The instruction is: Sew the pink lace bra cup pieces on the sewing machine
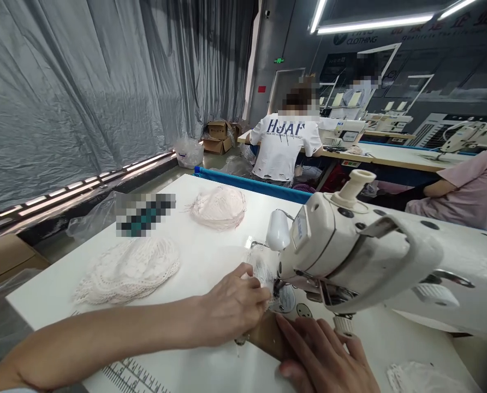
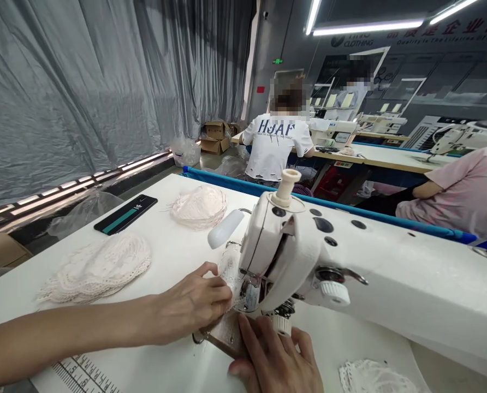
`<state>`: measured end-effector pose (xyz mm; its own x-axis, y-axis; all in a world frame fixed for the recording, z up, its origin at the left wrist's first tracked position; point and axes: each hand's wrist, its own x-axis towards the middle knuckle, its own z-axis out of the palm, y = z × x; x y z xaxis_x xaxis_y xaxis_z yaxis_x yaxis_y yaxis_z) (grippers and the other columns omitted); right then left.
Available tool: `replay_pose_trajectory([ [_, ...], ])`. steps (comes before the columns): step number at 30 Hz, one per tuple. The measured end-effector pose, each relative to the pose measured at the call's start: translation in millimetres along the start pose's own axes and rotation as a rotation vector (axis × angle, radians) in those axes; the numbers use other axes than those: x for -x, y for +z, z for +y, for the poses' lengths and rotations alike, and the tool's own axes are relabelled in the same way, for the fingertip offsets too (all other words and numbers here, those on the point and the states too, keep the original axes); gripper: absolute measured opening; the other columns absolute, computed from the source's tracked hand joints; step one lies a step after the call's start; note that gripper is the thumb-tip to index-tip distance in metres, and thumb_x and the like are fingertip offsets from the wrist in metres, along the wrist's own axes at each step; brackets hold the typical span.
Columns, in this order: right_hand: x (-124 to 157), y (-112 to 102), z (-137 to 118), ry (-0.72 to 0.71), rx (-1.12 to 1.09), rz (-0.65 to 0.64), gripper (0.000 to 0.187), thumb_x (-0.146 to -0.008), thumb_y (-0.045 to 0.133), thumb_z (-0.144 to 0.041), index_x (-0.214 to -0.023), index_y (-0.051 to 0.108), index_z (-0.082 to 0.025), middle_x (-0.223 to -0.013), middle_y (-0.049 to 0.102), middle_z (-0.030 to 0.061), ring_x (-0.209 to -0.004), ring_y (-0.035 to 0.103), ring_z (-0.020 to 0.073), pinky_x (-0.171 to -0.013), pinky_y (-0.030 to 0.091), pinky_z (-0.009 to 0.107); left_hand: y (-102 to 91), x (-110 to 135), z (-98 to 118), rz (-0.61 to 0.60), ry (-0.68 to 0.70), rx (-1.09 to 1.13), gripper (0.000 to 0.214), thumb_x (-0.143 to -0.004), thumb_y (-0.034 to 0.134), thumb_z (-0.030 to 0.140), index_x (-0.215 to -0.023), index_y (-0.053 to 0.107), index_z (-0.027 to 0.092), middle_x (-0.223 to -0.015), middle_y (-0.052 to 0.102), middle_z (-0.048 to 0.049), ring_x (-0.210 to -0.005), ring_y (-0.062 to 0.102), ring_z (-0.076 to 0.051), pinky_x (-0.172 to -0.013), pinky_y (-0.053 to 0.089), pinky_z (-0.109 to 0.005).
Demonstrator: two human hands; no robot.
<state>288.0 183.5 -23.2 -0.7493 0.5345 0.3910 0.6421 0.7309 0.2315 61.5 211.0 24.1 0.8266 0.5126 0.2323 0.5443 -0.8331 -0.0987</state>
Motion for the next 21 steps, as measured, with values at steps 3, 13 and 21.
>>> replay_pose_trajectory([
  [3, 1.1, 0.6, -0.1, 0.017, -0.03, -0.003, 0.041, -0.092, 0.043, -0.046, -0.12, 0.055, -0.018, -0.095, 0.067, 0.0053, -0.072, 0.062, 0.0167, -0.068, 0.04, 0.033, 5.8, -2.1, -7.6, 0.025, -0.045, -0.023, 0.023, -0.087, 0.041, 0.006, -0.069, 0.052, 0.015, -0.076, 0.057, 0.0028, -0.068, 0.047, -0.01, -0.083, 0.029, -0.033],
  [13, -7.4, 0.3, -3.3, 0.017, -0.014, 0.102, 0.043, -0.095, 0.037, -0.043, -0.122, 0.053, -0.013, -0.098, 0.066, 0.0093, -0.081, 0.061, 0.0168, -0.069, 0.04, 0.029, 13.6, -1.5, -1.6, 0.031, -0.092, -0.022, 0.014, -0.088, 0.05, 0.025, -0.083, 0.056, 0.013, -0.088, 0.058, -0.0026, -0.079, 0.049, -0.015, -0.077, 0.03, -0.033],
  [21, -5.1, -6.4, -6.5, 0.038, -0.127, 0.036, 0.038, -0.092, 0.041, -0.047, -0.114, 0.057, -0.02, -0.1, 0.065, 0.0073, -0.084, 0.061, 0.019, -0.07, 0.04, 0.031, -4.8, 17.4, 22.1, 0.027, -0.08, 0.097, 0.032, -0.087, 0.051, 0.046, -0.085, 0.058, 0.015, -0.092, 0.058, -0.0028, -0.085, 0.052, -0.015, -0.079, 0.031, -0.033],
])
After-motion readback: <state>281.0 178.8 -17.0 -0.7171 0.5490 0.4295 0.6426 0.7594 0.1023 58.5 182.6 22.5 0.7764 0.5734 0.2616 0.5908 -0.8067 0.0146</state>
